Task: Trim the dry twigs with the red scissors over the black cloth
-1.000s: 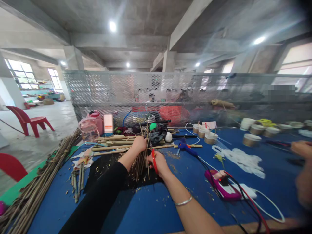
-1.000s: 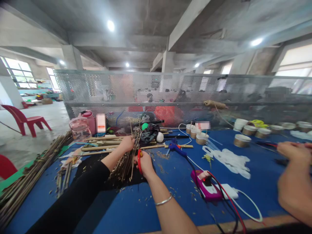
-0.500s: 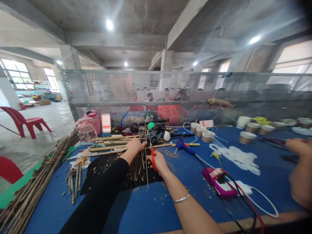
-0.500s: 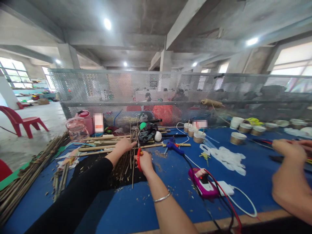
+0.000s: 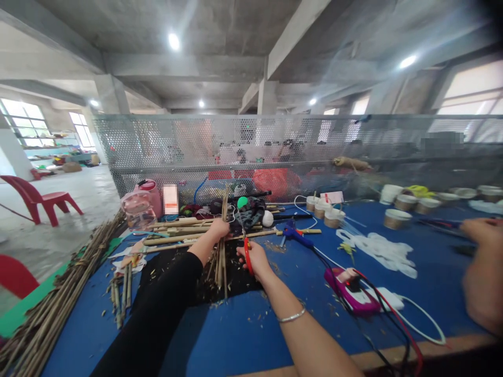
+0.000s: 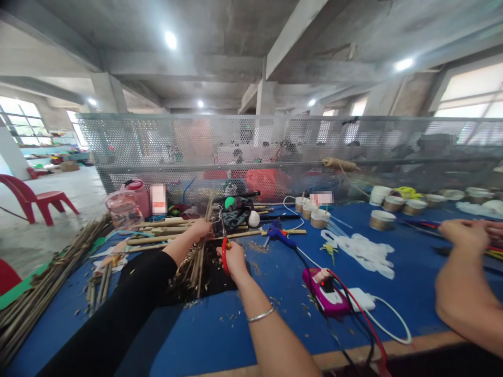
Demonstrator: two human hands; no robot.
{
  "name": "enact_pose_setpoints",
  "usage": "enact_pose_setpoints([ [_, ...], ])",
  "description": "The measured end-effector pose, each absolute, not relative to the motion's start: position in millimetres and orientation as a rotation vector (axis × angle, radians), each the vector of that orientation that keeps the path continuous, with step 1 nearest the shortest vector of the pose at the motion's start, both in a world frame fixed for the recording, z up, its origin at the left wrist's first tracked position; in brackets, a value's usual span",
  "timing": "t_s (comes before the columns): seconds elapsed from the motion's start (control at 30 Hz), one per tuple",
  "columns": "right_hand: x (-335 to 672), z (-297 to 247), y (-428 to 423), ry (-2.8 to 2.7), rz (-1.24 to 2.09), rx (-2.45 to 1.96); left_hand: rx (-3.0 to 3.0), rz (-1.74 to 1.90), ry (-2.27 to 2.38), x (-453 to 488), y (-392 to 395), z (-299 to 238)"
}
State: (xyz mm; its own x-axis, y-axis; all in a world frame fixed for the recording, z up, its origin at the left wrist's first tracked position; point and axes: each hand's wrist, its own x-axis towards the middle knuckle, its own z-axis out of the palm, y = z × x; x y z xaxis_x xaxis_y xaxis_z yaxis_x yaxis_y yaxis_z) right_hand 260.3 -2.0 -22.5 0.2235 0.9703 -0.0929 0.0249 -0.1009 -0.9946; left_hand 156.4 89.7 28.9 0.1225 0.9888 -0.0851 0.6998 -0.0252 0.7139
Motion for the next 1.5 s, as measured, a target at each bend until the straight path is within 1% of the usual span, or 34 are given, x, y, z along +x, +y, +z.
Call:
enact_pose_setpoints([
  [0.17,259.3,-21.1,-4.2,-1.044,1.099,-1.408,1.689,0.908,1.444,138.5,59.0,64.2],
  [0.3,259.6,-19.9,-4.9,-1.072,1.084,-1.417,1.697,1.547,1.123,89.7,19.6,97.5],
  [0.37,259.1,-20.1,-4.6,-1.088,1.072,-1.426,1.756,1.764,1.11,59.8,-2.0,99.6],
  [0.47,257.5,-22.9,-3.5,-1.115,1.046,-1.441,1.768,1.928,1.329,25.4,-27.0,75.1],
  [0.5,257.0,-24.1,-3.2,-1.126,1.033,-1.446,1.758,1.928,1.459,18.4,-31.5,62.3],
  [0.6,257.3,-26.0,-3.4,-1.164,0.992,-1.455,1.763,1.726,1.718,9.9,-33.0,30.9],
  [0.67,258.8,-23.1,-4.9,-1.224,0.895,-1.48,1.788,1.7,1.684,10.8,-28.2,27.1],
  [0.73,260.5,-16.4,-7.6,-1.357,0.672,-1.54,1.764,1.639,1.549,13.3,-24.9,36.9],
  [0.8,261.1,-7.3,-11.7,-1.527,0.466,-1.603,1.651,1.445,1.395,15.3,-27.0,51.0],
  [0.83,261.0,-2.6,-14.2,-1.611,0.439,-1.633,1.575,1.311,1.334,15.9,-30.4,56.2],
  [0.87,260.9,2.0,-17.2,-1.682,0.495,-1.661,1.494,1.179,1.28,16.2,-35.1,59.1],
  [0.93,261.3,10.1,-24.6,-1.818,0.731,-1.705,1.346,0.979,1.18,16.4,-46.5,56.4],
  [1.07,265.5,25.7,-42.4,-2.06,1.23,-1.652,1.198,0.877,1.073,17.5,-66.4,32.3],
  [1.13,266.6,34.9,-50.0,-2.096,1.375,-1.677,1.187,0.846,1.073,19.7,-73.6,22.6],
  [1.27,261.3,51.8,-56.2,-2.075,1.423,-1.811,1.203,0.73,1.089,27.2,-87.6,16.7],
  [1.5,245.5,60.8,-54.8,-2.236,1.488,-1.814,1.224,0.639,1.109,36.5,-103.9,10.0],
])
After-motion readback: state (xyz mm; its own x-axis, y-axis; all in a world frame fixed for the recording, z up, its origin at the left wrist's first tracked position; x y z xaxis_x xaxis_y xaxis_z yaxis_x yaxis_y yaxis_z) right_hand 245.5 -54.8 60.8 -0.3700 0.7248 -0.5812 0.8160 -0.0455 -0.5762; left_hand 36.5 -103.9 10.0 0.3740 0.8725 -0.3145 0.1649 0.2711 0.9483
